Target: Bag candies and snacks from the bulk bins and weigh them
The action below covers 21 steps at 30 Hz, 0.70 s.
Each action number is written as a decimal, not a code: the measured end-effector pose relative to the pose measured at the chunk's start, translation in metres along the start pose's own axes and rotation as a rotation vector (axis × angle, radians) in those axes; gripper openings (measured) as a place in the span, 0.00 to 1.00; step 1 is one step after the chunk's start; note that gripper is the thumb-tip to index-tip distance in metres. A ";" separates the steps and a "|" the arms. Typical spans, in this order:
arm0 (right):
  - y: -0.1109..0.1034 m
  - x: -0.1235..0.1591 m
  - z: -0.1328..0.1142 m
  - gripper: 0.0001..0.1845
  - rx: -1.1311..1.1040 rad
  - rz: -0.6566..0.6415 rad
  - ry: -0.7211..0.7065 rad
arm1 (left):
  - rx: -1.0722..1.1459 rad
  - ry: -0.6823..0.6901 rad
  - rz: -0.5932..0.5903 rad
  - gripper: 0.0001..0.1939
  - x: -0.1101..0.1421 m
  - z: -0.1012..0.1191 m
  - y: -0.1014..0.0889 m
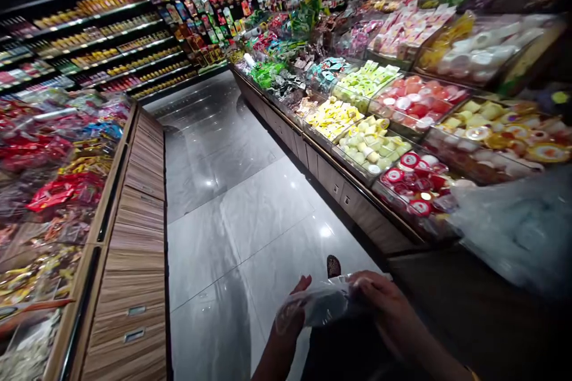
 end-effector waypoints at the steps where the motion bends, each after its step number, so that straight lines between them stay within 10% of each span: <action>1: -0.011 0.015 0.002 0.16 0.003 0.049 -0.012 | 0.015 -0.018 0.004 0.30 0.011 0.007 0.007; 12: -0.110 0.130 -0.035 0.13 0.149 0.117 -0.200 | -0.050 0.077 -0.075 0.21 0.127 0.048 0.075; 21: -0.228 0.226 -0.114 0.06 0.192 0.041 -0.451 | -0.048 0.154 0.208 0.25 0.196 0.064 0.227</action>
Point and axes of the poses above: each hand's wrist, its own x-axis away from the middle knuckle, its own y-axis out of the palm, z = x × y, the point moved 3 cm from there along -x, towards the middle knuckle, and after that the axes turned 9 degrees about -x, right-handed, at the moved point
